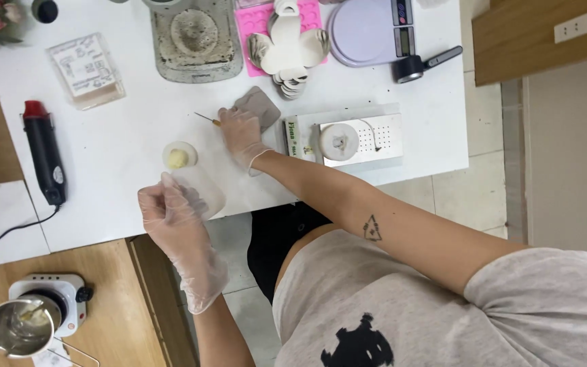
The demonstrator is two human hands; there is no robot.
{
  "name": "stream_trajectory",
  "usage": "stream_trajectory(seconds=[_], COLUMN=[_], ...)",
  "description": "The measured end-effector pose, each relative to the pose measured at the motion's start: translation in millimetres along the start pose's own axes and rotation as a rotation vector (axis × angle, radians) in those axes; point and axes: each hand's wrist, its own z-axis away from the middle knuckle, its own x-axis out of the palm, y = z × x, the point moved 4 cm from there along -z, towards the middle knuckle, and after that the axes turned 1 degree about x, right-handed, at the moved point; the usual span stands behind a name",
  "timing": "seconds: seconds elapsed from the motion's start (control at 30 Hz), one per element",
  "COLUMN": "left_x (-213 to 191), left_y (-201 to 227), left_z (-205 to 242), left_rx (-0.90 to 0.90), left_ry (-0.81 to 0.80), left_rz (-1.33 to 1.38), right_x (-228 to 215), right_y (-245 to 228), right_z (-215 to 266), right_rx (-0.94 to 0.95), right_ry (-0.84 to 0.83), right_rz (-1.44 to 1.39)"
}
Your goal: Preparing silicone candle molds by inserting wicks through the bottom of the mold using a long needle tool.
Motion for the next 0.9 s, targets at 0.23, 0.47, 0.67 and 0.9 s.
stream_trajectory(seconds=[0.23, 0.47, 0.67, 0.9], left_x=[33, 71, 120, 149], left_y=[4, 34, 14, 10], left_z=[-6, -9, -15, -16], left_rx=[0.015, -0.027, 0.048, 0.023], left_ry=[-0.122, -0.205, -0.412, -0.479], left_rz=[0.017, -0.049, 0.105, 0.181], right_x=[-158, -302, -251, -211], right_y=[3, 202, 261, 281], right_z=[58, 130, 109, 112], right_rx=[-0.095, 0.080, 0.338, 0.517], right_ry=[0.001, 0.237, -0.169, -0.249], right_rz=[-0.262, -0.674, -0.401, -0.776])
